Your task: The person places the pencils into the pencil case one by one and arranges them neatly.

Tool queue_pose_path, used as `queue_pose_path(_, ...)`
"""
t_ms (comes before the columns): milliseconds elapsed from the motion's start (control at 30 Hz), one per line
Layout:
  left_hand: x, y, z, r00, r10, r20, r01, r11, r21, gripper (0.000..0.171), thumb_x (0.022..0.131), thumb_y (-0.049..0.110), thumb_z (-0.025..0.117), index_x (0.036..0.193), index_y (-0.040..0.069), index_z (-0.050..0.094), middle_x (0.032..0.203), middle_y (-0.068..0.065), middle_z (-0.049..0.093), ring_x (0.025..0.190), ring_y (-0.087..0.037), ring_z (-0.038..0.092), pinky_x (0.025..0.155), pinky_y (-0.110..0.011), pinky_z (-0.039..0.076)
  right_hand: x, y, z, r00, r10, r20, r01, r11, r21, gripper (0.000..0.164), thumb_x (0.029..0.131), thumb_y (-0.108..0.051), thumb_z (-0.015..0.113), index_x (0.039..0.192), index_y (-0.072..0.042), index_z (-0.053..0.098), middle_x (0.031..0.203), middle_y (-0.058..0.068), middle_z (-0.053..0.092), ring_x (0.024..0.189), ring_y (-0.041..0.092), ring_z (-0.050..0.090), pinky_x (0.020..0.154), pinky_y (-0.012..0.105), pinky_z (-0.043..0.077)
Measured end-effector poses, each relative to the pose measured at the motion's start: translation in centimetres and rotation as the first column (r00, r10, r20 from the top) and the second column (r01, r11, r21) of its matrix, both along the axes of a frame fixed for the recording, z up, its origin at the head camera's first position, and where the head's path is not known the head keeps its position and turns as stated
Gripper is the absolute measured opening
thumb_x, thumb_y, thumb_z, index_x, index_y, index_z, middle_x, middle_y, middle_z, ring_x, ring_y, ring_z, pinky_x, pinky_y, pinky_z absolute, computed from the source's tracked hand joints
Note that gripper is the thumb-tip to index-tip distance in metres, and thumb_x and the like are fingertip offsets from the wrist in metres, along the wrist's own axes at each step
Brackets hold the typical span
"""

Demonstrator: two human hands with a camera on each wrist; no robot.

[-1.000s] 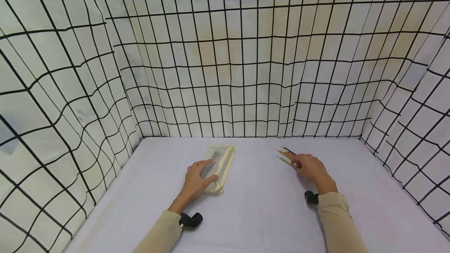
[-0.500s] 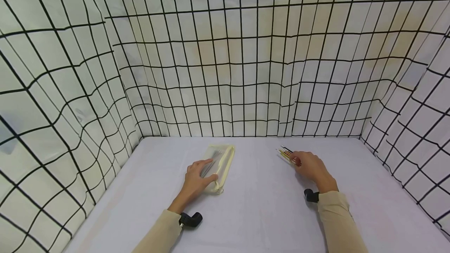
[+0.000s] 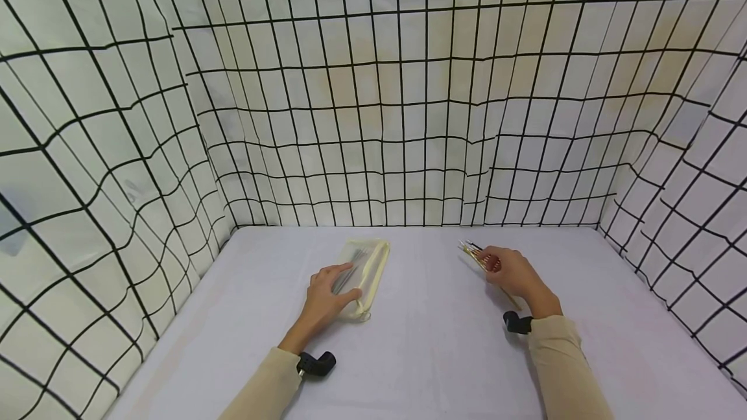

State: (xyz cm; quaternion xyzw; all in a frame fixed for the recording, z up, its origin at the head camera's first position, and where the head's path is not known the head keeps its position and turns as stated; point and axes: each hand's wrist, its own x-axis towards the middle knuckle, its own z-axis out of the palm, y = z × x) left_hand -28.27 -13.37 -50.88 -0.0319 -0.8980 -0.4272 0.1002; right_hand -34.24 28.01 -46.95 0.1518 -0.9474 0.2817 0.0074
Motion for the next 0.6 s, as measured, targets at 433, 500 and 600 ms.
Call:
queue_pose_path(433,-0.03,-0.05,0.00,1.000,-0.004,0.006,0.004,1.000,0.009,0.067,0.079,0.043,0.075,0.143,0.027,0.061,0.148,-0.012,0.051,0.135,-0.034,0.040,0.109,-0.062,0.033,-0.05,-0.33,0.30,1.000,0.000,0.015,0.002,0.989,-0.148,0.038,0.089,0.000,0.068,0.127,-0.002,0.064,0.099,0.012,0.064,0.084,0.021,0.059,0.062,0.028,0.052)
queue_pose_path(500,-0.03,-0.04,-0.01,1.000,-0.003,0.006,0.003,1.000,0.009,0.067,0.079,0.043,0.075,0.143,0.027,0.061,0.148,-0.012,0.051,0.135,-0.034,0.040,0.108,-0.061,0.033,-0.03,-0.39,0.33,1.000,-0.001,0.030,0.006,0.985,-0.170,0.038,0.090,0.000,0.067,0.128,-0.002,0.063,0.100,0.013,0.064,0.084,0.021,0.060,0.061,0.029,0.053)
queue_pose_path(600,0.00,-0.03,-0.02,1.000,-0.003,0.007,0.003,1.000,0.007,0.067,0.079,0.043,0.075,0.143,0.028,0.061,0.147,-0.012,0.051,0.134,-0.034,0.041,0.108,-0.061,0.034,0.00,-0.49,0.28,0.998,-0.008,0.056,0.019,0.979,-0.202,0.038,0.091,0.000,0.066,0.129,-0.001,0.062,0.102,0.015,0.064,0.084,0.022,0.061,0.061,0.030,0.055)
